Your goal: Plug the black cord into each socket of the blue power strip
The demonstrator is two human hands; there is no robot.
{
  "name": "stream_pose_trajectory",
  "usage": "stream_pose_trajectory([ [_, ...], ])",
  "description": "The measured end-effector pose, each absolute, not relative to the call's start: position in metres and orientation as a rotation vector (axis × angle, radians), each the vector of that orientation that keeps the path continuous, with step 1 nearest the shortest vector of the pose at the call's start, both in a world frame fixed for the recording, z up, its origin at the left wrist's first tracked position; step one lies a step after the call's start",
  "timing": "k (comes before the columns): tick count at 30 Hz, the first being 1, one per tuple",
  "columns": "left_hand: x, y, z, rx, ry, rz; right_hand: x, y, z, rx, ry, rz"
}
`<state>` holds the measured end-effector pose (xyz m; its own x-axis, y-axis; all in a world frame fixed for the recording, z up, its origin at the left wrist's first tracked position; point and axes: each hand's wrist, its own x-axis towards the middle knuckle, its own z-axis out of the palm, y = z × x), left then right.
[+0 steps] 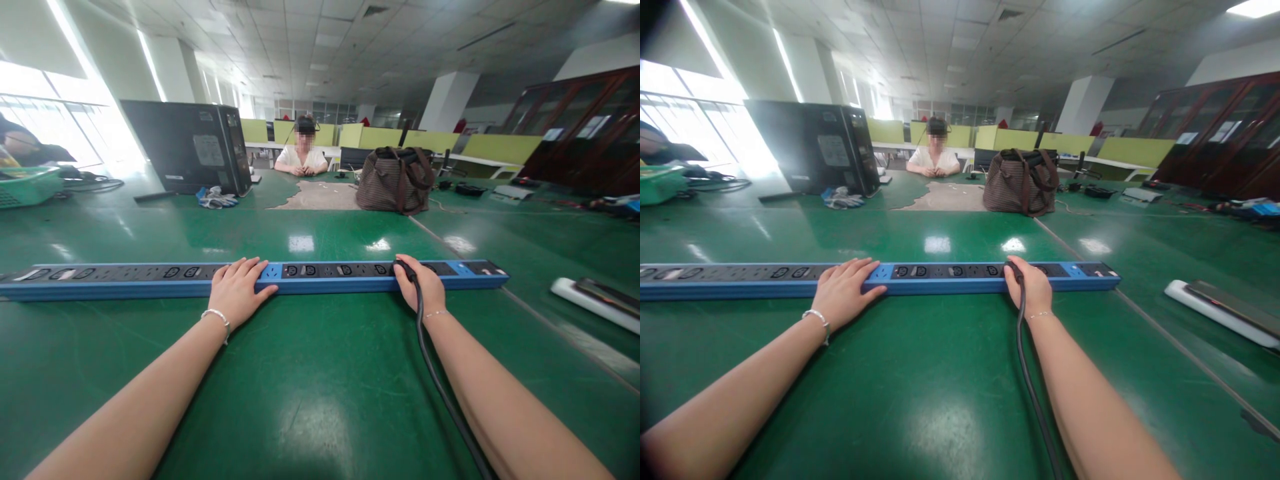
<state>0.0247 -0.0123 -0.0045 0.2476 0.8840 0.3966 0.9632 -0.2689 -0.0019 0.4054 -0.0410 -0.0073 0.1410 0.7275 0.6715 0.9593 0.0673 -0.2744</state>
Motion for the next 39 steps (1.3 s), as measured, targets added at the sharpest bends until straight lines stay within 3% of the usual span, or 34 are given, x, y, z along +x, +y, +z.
stream_pose_trajectory([
  [39,0.0255,-0.0136,-0.0027,-2.276,-1.716,-0.454,0.3995,-0.0383,-0.0037,-1.937,-1.466,-0.413],
])
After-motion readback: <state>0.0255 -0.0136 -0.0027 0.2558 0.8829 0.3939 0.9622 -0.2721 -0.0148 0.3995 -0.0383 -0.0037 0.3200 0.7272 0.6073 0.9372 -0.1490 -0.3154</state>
